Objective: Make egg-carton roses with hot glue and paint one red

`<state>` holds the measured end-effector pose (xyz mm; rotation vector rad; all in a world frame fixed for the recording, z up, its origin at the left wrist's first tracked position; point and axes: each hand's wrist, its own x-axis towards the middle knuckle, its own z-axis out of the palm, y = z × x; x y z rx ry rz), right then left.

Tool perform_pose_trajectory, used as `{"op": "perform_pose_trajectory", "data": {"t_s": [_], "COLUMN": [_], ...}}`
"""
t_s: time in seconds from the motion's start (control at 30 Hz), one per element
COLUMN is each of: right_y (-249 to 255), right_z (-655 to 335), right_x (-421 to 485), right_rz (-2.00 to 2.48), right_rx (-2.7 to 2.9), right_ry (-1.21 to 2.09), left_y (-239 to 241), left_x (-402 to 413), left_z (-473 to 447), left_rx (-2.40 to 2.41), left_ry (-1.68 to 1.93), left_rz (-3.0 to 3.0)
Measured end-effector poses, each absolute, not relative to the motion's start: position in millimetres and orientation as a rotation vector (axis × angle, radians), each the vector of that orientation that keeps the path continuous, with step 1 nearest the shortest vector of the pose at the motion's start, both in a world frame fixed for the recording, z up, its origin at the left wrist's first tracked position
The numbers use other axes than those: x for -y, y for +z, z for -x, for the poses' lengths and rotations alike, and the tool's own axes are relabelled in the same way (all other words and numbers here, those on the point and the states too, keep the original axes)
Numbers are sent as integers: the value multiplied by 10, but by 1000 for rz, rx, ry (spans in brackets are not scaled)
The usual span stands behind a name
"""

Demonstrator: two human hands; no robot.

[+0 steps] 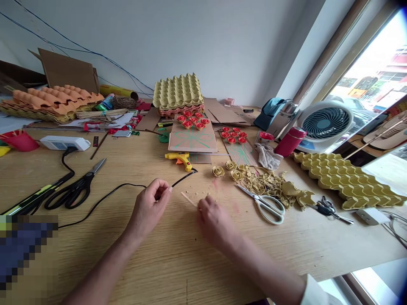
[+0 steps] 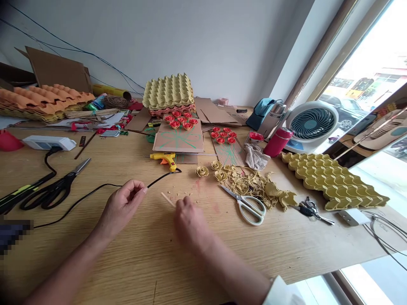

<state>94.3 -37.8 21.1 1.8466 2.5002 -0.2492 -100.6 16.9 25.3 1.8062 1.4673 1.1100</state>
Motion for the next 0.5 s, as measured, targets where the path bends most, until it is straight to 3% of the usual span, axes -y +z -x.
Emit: {"op": "perform_pose_trajectory", "data": {"t_s": [0.2,0.5], "right_y": [181,175], "right_z": [-373,-1306], "right_x": [247,504], "right_rz": [-2018,-2310], "right_rx": [-2384,-2102], "right_ry": [-360,-120], "left_y": [251,214], "left_x": [-209,-180], "left_z": [1012,993], "left_rx": [-1453,-1438], "left_ry": [1086,1037], "left_rz": [-1863,-1935]}}
